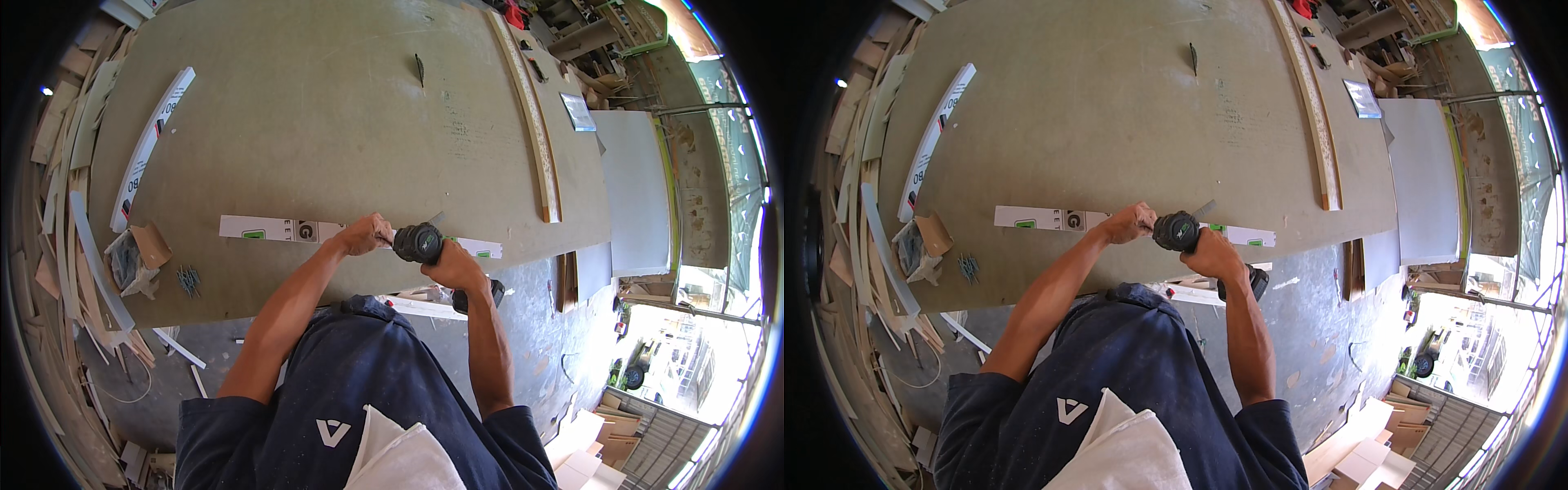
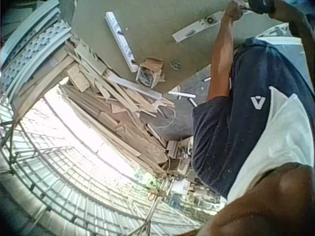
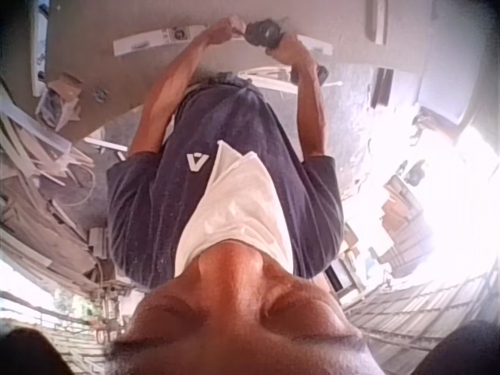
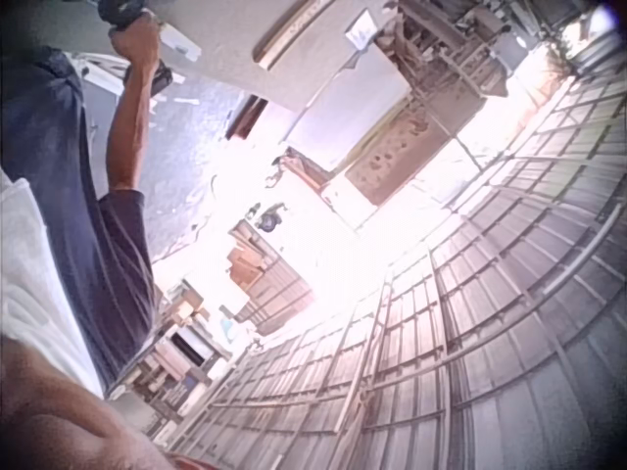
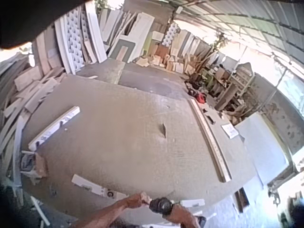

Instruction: The person walks to a workbench in a cluttered workshop and uses a cordless drill to drive screws into a long white plastic strip, securing it to a large flat board. The person repeatedly picks up screws and aligns the strip before drilling.

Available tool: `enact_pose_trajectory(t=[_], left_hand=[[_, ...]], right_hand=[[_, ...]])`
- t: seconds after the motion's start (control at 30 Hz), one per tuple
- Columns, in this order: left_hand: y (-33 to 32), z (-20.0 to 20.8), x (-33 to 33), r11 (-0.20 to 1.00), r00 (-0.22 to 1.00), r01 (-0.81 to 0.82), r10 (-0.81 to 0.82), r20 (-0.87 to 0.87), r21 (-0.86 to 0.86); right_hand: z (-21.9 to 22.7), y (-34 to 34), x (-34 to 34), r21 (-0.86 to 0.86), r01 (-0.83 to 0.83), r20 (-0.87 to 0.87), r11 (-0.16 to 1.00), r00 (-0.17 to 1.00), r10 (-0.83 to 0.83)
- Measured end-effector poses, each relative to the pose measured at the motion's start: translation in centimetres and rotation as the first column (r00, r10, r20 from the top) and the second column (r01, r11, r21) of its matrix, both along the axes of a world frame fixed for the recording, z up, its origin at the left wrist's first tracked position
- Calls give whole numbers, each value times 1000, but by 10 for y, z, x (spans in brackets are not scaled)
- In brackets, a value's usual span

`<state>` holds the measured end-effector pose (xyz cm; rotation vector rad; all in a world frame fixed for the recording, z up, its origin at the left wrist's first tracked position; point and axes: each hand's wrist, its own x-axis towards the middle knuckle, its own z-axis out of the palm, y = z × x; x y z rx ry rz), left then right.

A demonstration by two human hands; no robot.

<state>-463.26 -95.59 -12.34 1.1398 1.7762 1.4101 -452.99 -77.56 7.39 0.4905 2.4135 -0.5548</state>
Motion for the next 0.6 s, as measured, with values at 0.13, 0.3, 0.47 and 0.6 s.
enact_pose_trajectory(t=[0.13, 0.3, 0.47, 0.6], left_hand=[[-1, 0, 6, 999, 994, -43, 45, -98, 21], [-1, -6, 14, 993, 980, -95, 105, -171, 64], [-2, -12, 20, 990, 982, -125, 133, -138, 61], [0, -11, 25, 986, 971, -158, 166, -173, 61]], right_hand=[[-16, 12, 7, -28, -24, -33, 999, 999, 24], [-14, 12, 1, -32, -42, -11, 999, 999, 42], [-4, 8, -7, -4, -69, 64, 998, 996, 69], [-9, 11, -7, -18, -17, 57, 1000, 998, 18]])
